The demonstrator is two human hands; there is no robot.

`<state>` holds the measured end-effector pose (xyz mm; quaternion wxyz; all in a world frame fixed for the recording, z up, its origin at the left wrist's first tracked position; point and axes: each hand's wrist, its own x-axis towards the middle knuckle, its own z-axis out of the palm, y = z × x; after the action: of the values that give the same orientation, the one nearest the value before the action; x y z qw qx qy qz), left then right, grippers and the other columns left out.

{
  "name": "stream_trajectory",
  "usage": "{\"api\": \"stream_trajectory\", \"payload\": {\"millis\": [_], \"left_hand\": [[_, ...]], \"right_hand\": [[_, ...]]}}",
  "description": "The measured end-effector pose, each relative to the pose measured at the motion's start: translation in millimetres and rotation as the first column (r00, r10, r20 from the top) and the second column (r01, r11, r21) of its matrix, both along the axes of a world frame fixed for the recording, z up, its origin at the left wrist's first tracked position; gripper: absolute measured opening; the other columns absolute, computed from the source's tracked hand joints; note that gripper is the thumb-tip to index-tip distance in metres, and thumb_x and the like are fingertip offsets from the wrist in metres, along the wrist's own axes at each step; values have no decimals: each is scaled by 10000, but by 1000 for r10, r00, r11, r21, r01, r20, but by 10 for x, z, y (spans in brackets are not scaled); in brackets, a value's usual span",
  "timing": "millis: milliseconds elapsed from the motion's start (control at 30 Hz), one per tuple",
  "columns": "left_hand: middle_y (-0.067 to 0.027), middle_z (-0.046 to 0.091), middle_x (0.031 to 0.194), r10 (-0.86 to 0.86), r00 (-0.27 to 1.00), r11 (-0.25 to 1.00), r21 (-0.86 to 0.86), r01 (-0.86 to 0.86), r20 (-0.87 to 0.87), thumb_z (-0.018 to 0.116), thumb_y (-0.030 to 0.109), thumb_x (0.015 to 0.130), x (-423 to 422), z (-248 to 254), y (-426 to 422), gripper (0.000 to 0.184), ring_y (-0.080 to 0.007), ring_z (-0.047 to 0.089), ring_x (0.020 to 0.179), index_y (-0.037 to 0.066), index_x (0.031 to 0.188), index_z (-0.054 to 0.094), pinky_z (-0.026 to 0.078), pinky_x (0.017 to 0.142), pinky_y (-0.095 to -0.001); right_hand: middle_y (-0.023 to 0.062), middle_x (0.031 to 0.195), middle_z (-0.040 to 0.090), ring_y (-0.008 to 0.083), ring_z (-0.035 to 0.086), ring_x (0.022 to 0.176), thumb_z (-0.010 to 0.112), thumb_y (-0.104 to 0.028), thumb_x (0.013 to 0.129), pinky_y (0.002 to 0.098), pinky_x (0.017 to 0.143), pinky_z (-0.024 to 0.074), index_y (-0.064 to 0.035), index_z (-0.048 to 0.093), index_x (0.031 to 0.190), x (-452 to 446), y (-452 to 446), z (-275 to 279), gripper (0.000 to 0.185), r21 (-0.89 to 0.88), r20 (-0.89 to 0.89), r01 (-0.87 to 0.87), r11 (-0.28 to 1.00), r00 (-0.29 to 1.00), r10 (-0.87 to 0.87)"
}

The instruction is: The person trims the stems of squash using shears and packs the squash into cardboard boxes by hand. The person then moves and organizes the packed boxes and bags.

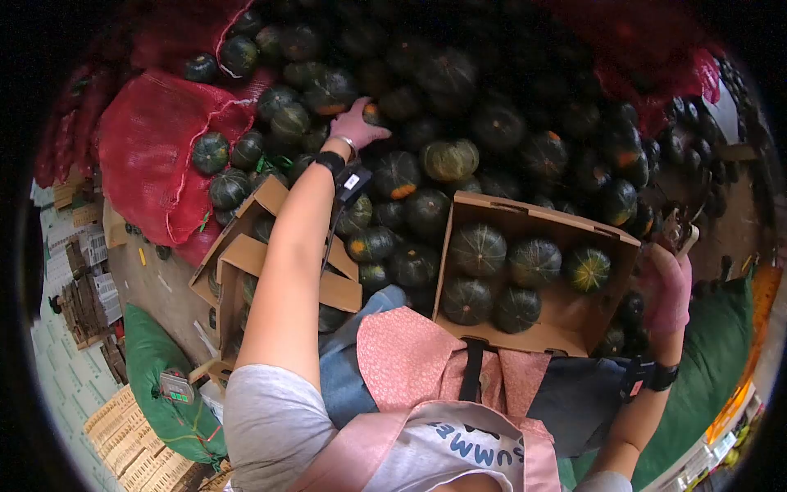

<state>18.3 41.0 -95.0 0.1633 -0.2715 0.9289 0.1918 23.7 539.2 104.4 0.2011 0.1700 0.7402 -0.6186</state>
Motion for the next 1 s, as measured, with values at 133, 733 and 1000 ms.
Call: {"api": "stream_trajectory", "payload": {"millis": [133, 733, 1000], "left_hand": [[-247, 422, 1293, 89, 996, 996, -25, -88, 13, 787, 395, 536, -35, 49, 117, 932, -424, 389, 1200, 246, 1348, 355, 356, 1002, -446], [-177, 525, 1200, 193, 965, 450, 890, 74, -178, 705, 372, 665, 291, 487, 280, 780, -284, 525, 1105, 53, 1302, 390, 430, 946, -375], [-306, 297, 1363, 7, 975, -797, 590, -128, 222, 600, 731, 650, 287, 851, 1096, 1043, -477, 416, 1171, 31, 1365, 304, 431, 927, -558]], "right_hand": [[3, 752, 515, 101, 461, 621, 575, -256, 791, 250, 555, 360, -61, 532, 958, -12, 15, -29, 261, 7, -58, -86, 996, 995, 86], [-24, 817, 497, 83, 461, 725, 598, -179, 731, 224, 624, 370, -47, 525, 998, 117, -84, -101, 306, 45, -50, -201, 979, 978, 203], [-26, 805, 462, 89, 435, 746, 656, -118, 673, 232, 675, 390, -40, 523, 985, 192, -74, -11, 348, 278, -168, -285, 917, 926, 338]]}}
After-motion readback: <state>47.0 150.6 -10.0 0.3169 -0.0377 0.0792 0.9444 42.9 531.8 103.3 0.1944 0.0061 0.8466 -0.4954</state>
